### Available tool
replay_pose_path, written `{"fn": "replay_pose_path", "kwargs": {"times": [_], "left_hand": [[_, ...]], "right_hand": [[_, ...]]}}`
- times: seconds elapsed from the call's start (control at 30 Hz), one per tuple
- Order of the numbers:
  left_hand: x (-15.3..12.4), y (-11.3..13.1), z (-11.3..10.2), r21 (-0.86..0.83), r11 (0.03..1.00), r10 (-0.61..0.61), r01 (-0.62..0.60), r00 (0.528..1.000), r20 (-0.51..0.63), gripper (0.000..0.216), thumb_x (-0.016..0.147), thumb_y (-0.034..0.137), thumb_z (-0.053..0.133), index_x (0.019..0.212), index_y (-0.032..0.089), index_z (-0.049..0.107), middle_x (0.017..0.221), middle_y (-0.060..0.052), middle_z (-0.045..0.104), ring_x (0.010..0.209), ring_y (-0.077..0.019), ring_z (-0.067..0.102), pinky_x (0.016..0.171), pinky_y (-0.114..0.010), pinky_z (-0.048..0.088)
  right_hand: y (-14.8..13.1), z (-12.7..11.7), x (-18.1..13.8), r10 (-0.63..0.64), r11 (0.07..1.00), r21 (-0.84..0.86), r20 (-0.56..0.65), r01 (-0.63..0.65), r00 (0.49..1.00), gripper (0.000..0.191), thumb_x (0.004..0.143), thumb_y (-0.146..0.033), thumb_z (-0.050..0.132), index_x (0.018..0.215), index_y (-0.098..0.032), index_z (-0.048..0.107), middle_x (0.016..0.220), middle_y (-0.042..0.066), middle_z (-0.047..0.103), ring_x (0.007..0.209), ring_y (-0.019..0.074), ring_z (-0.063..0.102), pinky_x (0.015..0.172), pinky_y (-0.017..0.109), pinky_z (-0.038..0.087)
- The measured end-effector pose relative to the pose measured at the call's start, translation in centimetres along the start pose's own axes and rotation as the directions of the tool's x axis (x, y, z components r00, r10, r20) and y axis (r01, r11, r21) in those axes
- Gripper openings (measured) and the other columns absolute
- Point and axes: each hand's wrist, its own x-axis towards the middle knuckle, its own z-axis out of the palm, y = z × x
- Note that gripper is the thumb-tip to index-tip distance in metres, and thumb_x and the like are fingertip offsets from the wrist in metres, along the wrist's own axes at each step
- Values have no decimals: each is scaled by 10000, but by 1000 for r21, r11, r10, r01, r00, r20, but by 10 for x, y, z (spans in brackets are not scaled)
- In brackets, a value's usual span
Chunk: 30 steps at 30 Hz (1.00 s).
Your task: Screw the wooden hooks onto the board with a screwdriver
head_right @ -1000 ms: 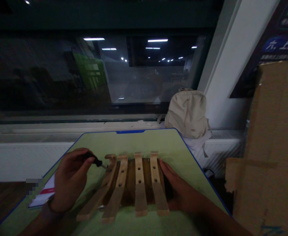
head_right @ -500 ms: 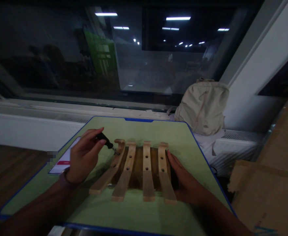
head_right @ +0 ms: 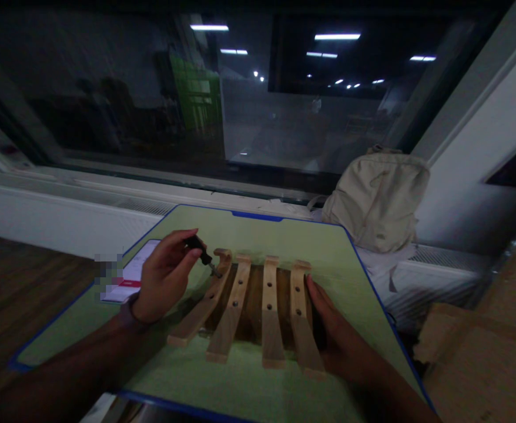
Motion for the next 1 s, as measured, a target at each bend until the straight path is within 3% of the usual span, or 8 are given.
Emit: {"fn": "replay_pose_path", "kwargs": {"times": [0.1, 0.23, 0.37, 0.53, 0.63, 0.8, 0.9, 1.0], "left_hand": [[-1, 1, 3, -99, 993, -61, 61, 998, 4, 344, 966, 319, 625, 1289, 208, 590, 1072, -84, 725, 906, -176, 730, 827, -345, 619], [3, 2, 2, -150, 989, 5, -9, 1000, -26, 191, 940, 310, 667, 1095, 202, 647, 1114, -91, 703, 968, -180, 715, 877, -348, 604], [8, 1, -2, -87, 994, 54, -62, 994, -90, 163, 837, 275, 784, 957, 208, 697, 976, -38, 642, 838, -137, 659, 714, -252, 577], [5, -1, -2, -136, 987, -97, 89, 994, -50, 225, 927, 308, 695, 1124, 202, 676, 1019, -58, 722, 910, -160, 721, 838, -304, 600], [4, 0, -2, -147, 985, -97, 94, 995, -14, 236, 970, 332, 634, 1169, 209, 667, 1093, -74, 719, 976, -177, 724, 908, -343, 594], [9, -2, -4, -75, 996, 32, -37, 997, -70, 181, 845, 263, 787, 1016, 231, 736, 987, -22, 649, 835, -114, 651, 712, -216, 560], [9, -5, -4, -83, 996, -36, 29, 995, -90, 219, 860, 266, 778, 1071, 228, 734, 969, -26, 692, 834, -113, 678, 724, -208, 566], [7, -7, -2, -174, 979, -119, 109, 992, -47, 347, 918, 315, 717, 1251, 240, 656, 1071, -55, 740, 902, -151, 741, 825, -284, 608]], "right_hand": [[2, 1, 0, -14, 1000, 3, -5, 14, 1000, 1231, 833, -617, 689, 1631, -256, -176, 1741, 55, -108, 1586, 376, -12, 1275, 546, 68], [4, 1, 1, -15, 1000, 8, -11, 15, 1000, 1253, 824, -616, 705, 1622, -259, -192, 1737, 43, -124, 1581, 383, -49, 1272, 563, 61], [3, 1, 2, -9, 1000, 29, -3, 9, 1000, 1264, 818, -625, 712, 1628, -224, -172, 1734, 56, -133, 1580, 379, -57, 1276, 538, 56], [0, 2, 2, -12, 998, 65, -22, 14, 1000, 1254, 821, -624, 703, 1634, -219, -162, 1737, 65, -116, 1583, 377, -41, 1274, 549, 59], [-4, 1, 4, -6, 998, 55, -14, 7, 1000, 1277, 812, -611, 715, 1625, -225, -191, 1734, 64, -127, 1581, 387, -37, 1271, 572, 70], [-7, 0, 6, -11, 999, 32, -5, 11, 1000, 1300, 798, -615, 726, 1629, -215, -189, 1736, 85, -106, 1581, 396, -32, 1268, 586, 83], [-4, 0, 4, -32, 998, 44, -21, 33, 999, 1281, 807, -628, 717, 1639, -203, -158, 1737, 104, -90, 1582, 395, -7, 1268, 574, 87], [-1, 0, 3, -56, 997, 45, -29, 57, 998, 1254, 825, -618, 708, 1642, -202, -148, 1739, 105, -81, 1581, 395, 7, 1266, 577, 102]]}}
